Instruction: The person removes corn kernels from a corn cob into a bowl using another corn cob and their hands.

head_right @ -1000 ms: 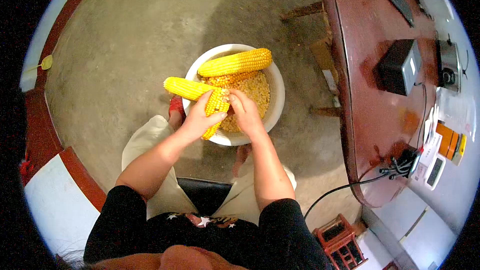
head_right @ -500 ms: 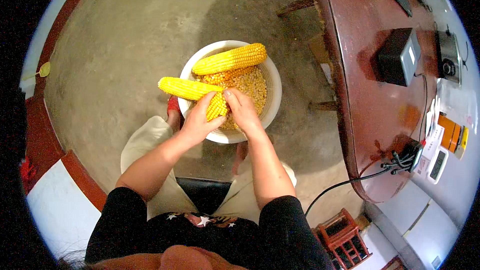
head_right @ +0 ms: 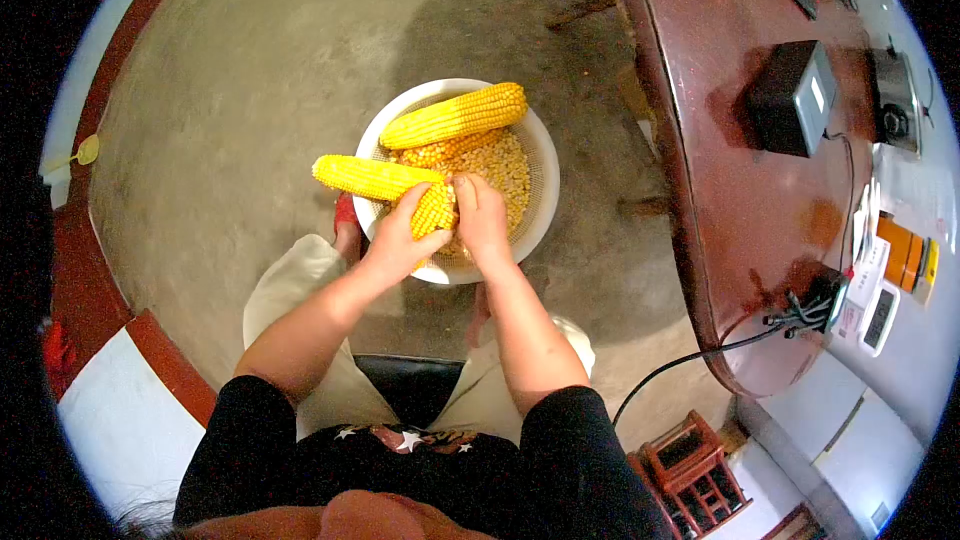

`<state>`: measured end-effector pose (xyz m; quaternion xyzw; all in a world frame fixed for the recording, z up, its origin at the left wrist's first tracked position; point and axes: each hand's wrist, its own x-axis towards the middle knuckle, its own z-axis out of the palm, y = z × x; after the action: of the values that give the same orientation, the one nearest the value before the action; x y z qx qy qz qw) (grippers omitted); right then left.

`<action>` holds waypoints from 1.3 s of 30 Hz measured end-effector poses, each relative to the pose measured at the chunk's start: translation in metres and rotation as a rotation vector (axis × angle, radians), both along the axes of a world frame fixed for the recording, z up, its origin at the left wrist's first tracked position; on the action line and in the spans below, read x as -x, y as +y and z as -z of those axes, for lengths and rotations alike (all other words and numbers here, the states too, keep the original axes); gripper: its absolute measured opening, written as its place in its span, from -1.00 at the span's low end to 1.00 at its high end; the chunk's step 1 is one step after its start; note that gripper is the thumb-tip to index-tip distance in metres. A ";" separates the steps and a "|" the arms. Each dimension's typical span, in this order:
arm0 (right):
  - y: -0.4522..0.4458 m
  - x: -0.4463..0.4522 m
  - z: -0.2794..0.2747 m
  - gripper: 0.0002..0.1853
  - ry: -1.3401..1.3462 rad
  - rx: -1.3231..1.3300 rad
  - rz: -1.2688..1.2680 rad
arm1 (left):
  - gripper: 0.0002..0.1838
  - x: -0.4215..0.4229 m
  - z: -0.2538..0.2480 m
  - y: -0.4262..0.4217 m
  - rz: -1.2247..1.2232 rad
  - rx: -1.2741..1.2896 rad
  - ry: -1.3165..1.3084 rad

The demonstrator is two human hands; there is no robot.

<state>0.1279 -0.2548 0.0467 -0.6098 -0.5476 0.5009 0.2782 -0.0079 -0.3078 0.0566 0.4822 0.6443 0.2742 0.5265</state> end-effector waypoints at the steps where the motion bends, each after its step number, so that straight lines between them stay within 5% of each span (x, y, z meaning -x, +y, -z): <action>1: 0.003 -0.002 0.001 -0.66 0.193 0.194 0.088 | -0.20 0.000 -0.001 0.001 -0.001 -0.002 -0.001; 3: 0.012 -0.009 -0.006 -0.60 0.448 0.533 0.123 | -0.20 0.002 -0.002 0.002 -0.030 0.014 -0.074; 8: 0.012 -0.012 0.001 -0.64 0.220 0.283 -0.233 | -0.21 0.004 -0.008 0.004 -0.018 0.018 -0.058; 15: 0.014 -0.015 -0.001 -0.71 0.461 0.398 -0.170 | -0.19 0.005 -0.004 0.003 -0.041 0.024 -0.184; 22: 0.011 -0.015 -0.003 -0.63 0.267 0.202 -0.252 | -0.21 0.007 -0.004 0.007 -0.126 0.036 -0.320; 24: 0.008 -0.010 0.000 -0.61 0.210 0.152 -0.259 | -0.21 0.006 -0.015 0.009 -0.096 0.071 -0.100; 26: 0.008 -0.011 -0.002 -0.63 0.640 0.493 -0.037 | -0.21 0.005 0.001 0.005 -0.125 0.018 -0.122; 30: 0.011 -0.007 -0.009 -0.63 0.661 0.600 0.049 | -0.21 0.006 -0.006 0.008 -0.101 0.019 -0.021; 39: 0.007 -0.007 -0.006 -0.61 0.260 0.241 -0.177 | -0.23 0.004 -0.006 0.008 -0.055 0.028 -0.031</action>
<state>0.1349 -0.2476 0.0531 -0.5183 -0.4945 0.6600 0.2264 -0.0116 -0.3000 0.0629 0.4526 0.6528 0.2868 0.5354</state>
